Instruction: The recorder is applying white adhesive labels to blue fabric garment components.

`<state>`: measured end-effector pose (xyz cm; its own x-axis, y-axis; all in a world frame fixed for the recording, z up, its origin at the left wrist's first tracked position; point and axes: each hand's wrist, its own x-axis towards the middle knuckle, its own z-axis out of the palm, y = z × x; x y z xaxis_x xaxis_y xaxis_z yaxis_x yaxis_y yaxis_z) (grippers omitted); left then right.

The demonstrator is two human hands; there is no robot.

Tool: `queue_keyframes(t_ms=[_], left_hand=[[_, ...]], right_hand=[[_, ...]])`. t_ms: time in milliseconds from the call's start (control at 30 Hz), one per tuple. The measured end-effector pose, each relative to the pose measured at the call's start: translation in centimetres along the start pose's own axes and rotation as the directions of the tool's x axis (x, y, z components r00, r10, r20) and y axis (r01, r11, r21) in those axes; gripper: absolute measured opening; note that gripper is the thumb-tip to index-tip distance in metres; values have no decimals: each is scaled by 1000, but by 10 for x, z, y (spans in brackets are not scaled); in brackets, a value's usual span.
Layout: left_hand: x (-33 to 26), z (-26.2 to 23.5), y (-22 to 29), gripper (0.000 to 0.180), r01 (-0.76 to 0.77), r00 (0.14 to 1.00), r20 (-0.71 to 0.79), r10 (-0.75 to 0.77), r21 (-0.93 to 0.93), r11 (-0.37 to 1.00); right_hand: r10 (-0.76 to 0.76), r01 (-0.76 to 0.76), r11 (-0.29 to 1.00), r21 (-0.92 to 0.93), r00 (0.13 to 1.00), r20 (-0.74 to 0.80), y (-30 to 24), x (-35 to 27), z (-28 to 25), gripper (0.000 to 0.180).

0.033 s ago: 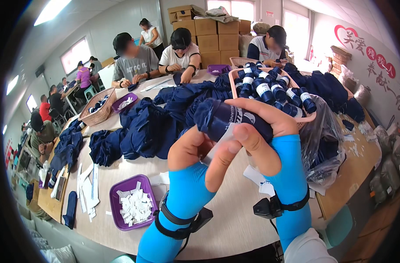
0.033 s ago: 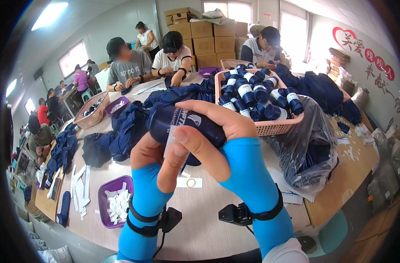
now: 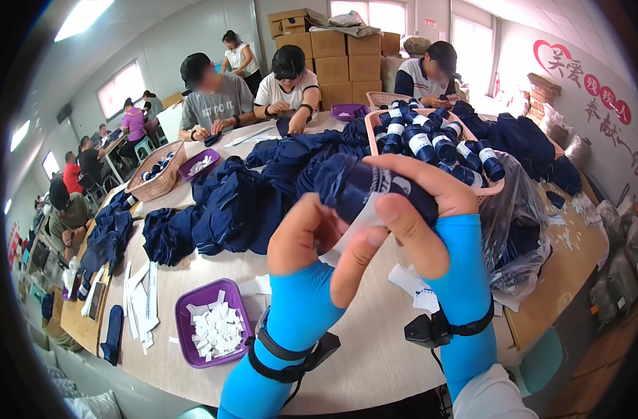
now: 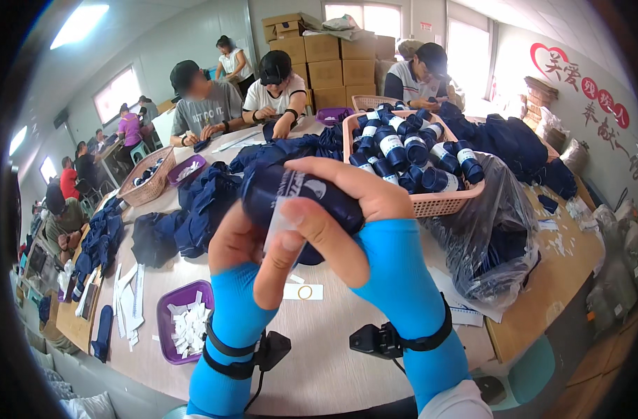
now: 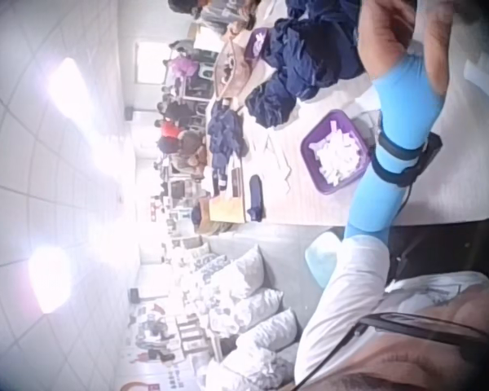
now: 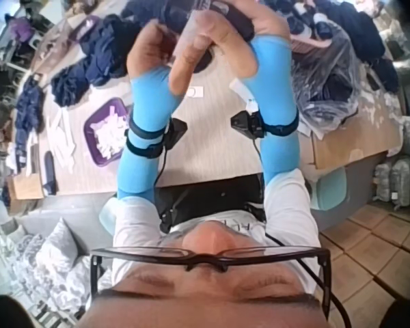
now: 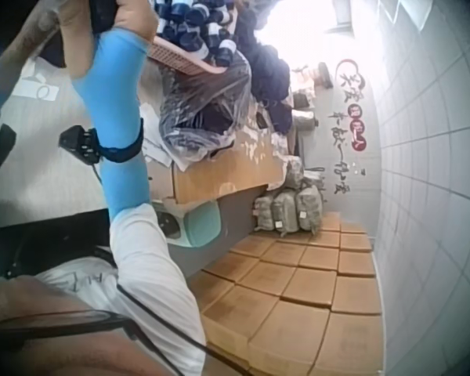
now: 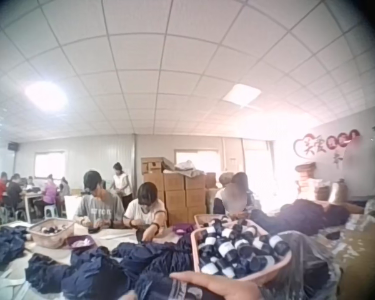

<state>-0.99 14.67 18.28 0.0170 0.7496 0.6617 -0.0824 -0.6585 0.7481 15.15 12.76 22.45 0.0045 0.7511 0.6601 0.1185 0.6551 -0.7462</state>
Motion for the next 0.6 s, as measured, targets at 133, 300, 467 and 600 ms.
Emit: queue_keyframes(t_ms=[133,300,467,600], left_hand=[[2,5,26,44,-463,858,10,513,448,765],[-11,1,25,80,127,834,551,-19,-159,979],[-8,-10,-5,75,788,588,719,-372,-405,463],[-1,-22,-13,31,-107,919,383,94,11,994]], right_hand=[[-13,-3,990,-139,993,-117,0,6,-13,39],[-6,-18,988,-150,987,-161,-10,4,-26,39],[82,-81,996,-35,996,40,-30,-13,-15,48],[-243,331,916,-226,907,345,-27,-12,-16,49]])
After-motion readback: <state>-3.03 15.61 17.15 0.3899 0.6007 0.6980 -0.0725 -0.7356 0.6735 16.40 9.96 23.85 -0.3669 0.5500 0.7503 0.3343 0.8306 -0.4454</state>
